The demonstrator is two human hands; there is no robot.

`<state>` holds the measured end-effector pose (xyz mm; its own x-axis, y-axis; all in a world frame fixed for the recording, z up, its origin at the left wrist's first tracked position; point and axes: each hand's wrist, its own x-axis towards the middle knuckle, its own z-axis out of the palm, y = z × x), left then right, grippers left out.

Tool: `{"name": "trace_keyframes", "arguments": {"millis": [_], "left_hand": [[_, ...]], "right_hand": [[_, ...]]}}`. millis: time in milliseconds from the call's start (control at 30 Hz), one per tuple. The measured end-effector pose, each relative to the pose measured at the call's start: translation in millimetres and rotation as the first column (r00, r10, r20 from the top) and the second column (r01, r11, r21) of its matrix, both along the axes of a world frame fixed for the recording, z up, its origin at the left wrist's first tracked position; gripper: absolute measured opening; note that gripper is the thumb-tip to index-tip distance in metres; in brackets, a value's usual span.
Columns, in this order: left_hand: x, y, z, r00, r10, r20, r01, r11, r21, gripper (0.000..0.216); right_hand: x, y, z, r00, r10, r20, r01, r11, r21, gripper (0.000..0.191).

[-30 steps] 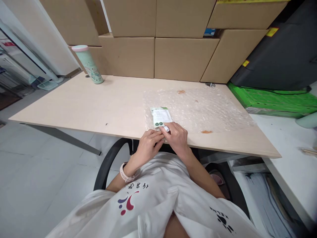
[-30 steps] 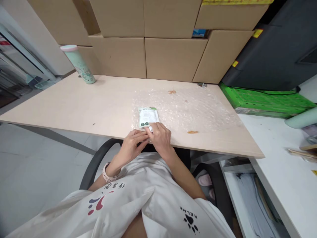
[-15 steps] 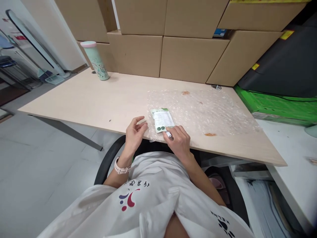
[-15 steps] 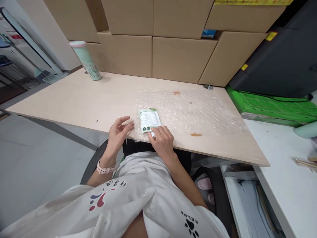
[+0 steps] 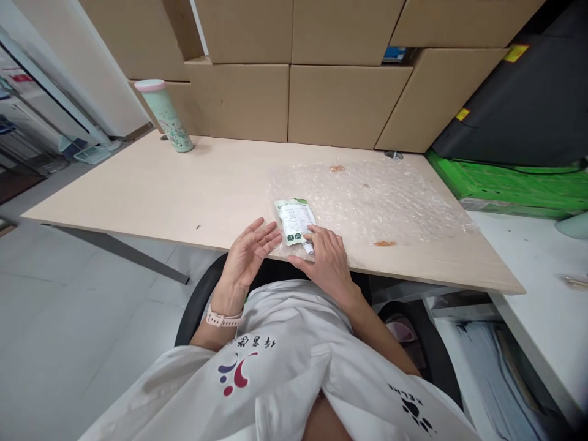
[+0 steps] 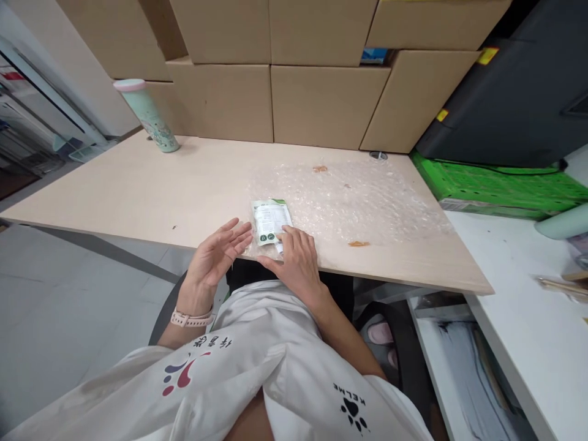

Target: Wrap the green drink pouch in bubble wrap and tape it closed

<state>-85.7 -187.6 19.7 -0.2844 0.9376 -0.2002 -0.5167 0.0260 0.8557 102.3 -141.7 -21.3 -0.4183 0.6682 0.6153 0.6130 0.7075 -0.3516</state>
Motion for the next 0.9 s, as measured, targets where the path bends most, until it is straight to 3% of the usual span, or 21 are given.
{"name": "trace_keyframes", "arguments": {"millis": [100,233,333,400,467,533,667,767,900], "left_hand": [[14.8,4.1,5.4,0.999,-0.030,-0.027,0.032,0.996,0.079,0.046],[39.4,18.2,12.6,0.994,-0.099,-0.048,0.108,0.964,0.242,0.051],[59.8,33.8,15.0,0.970,-0.207,-0.128,0.240,0.901,0.362,0.048],[73.5,43.2,13.6,0.925,-0.234,-0.298,0.347,0.838,0.420,0.048],[85.7,50.4,9.9,0.814,-0.206,-0.543,0.470,0.782,0.409,0.051],[94.9,55.9,4.6,0.637,-0.157,-0.755,0.580,0.742,0.336,0.059],[103.2,65.4,-6.7,0.314,-0.137,-0.939,0.728,0.670,0.146,0.082],[107.6,69.2,-14.8,0.114,-0.099,-0.989,0.732,0.681,0.016,0.089],[120.1,66.9,-24.3,-0.155,0.066,-0.986,0.650,0.758,-0.052,0.076]], "right_hand": [[1.5,0.4,-0.7,1.000,0.026,-0.003,-0.026,0.999,-0.027,0.065],[3.5,3.6,1.3,0.983,-0.092,-0.162,0.073,0.990,-0.120,0.035],[9.3,10.6,5.0,0.920,-0.230,-0.318,0.140,0.949,-0.283,0.025],[16.0,17.2,7.1,0.864,-0.300,-0.404,0.126,0.907,-0.402,0.029],[24.3,24.2,7.9,0.806,-0.330,-0.491,0.058,0.870,-0.489,0.033],[34.2,30.0,7.6,0.766,-0.329,-0.552,-0.029,0.841,-0.541,0.035],[59.7,34.2,7.8,0.782,-0.301,-0.546,-0.141,0.767,-0.626,0.038],[82.2,32.8,10.5,0.828,-0.367,-0.423,0.038,0.790,-0.611,0.040],[104.1,32.3,16.4,0.804,-0.532,-0.266,0.418,0.824,-0.382,0.032]]}}
